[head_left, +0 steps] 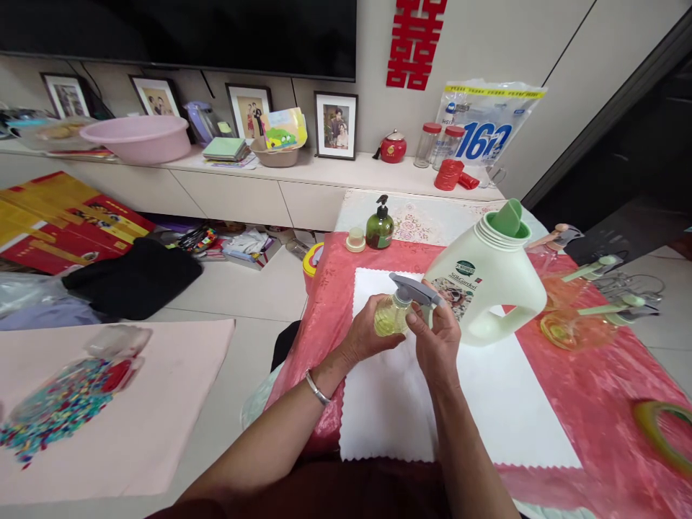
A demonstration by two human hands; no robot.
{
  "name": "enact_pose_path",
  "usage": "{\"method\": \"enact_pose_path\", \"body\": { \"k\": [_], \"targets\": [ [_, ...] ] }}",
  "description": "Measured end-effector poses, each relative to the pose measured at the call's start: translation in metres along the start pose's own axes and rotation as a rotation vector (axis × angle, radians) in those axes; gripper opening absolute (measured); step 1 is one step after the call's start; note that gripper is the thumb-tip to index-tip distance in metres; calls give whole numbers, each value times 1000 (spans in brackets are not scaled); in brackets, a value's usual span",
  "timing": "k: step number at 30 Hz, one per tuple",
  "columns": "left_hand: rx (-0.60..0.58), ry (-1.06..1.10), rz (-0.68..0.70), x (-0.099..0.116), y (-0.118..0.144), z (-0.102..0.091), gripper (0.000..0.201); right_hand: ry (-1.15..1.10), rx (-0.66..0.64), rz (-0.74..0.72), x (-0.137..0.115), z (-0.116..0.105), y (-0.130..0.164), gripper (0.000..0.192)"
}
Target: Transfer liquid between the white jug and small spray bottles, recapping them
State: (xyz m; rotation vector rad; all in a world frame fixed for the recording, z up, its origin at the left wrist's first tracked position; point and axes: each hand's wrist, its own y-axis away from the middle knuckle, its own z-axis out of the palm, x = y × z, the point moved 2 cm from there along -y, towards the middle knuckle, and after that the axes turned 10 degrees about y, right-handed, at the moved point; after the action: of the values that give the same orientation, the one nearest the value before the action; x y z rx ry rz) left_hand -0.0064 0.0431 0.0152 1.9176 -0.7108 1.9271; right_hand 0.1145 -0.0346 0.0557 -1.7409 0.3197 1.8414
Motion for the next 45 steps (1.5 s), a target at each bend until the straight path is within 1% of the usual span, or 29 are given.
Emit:
{"method": "enact_pose_path", "body": {
  "k": [2, 4, 6, 9, 10, 12, 14, 18, 22, 25, 29, 32, 34, 36, 38, 42, 43, 45],
  "targets": [
    [7, 6, -8, -2, 0, 0, 79, 39, -84, -45, -6, -6, 0, 77],
    [4, 12, -2, -2, -1, 0, 80, 62, -140, -78, -13, -13, -1, 77],
    [-10, 6, 4, -1, -1, -1, 81, 65, -133, -61, -19, -20, -2, 74],
    [-18, -3, 5, 1, -1, -2, 81, 68, -68, -10, -21, -24, -5, 74],
    [-20, -3, 6, 2, -1, -2, 81, 70, -47, -3, -20, -25, -6, 71],
    [-26, 3, 5, 2, -1, -2, 81, 89, -26, 6, -16, -24, -9, 61],
    [-35, 5, 6, 2, -1, -1, 81, 114, -41, 10, -11, -24, -13, 55],
    [-50, -2, 31, 3, -2, -1, 80, 158, -123, 15, -8, -20, -20, 63],
    [-47, -4, 31, 0, -3, 0, 79, 156, -217, 15, -13, -10, -26, 70],
    [-35, -3, 37, -1, -3, 1, 79, 140, -204, -17, -18, -3, -30, 73],
    [-28, 18, 32, 2, -3, 2, 78, 208, -185, -93, -22, 2, -33, 78],
    [-42, 23, 1, 4, -3, 1, 79, 191, -269, -127, -26, -1, -31, 84],
    [-47, 14, -7, 4, -4, 0, 82, 149, -339, -132, -28, -4, -29, 80],
    [-49, 9, -3, 2, -4, 0, 83, 132, -366, -131, -28, -6, -28, 73],
    [-48, 13, 6, 1, -4, 0, 84, 157, -333, -146, -27, -6, -30, 71],
    [-48, 21, 30, 0, -4, 1, 85, 245, -210, -202, -24, -2, -34, 80],
    [-49, 23, 29, 0, -4, 1, 85, 264, -200, -203, -24, -1, -34, 83],
    [-50, 26, 13, 0, -3, 1, 84, 279, -243, -182, -26, -1, -32, 88]
  ]
}}
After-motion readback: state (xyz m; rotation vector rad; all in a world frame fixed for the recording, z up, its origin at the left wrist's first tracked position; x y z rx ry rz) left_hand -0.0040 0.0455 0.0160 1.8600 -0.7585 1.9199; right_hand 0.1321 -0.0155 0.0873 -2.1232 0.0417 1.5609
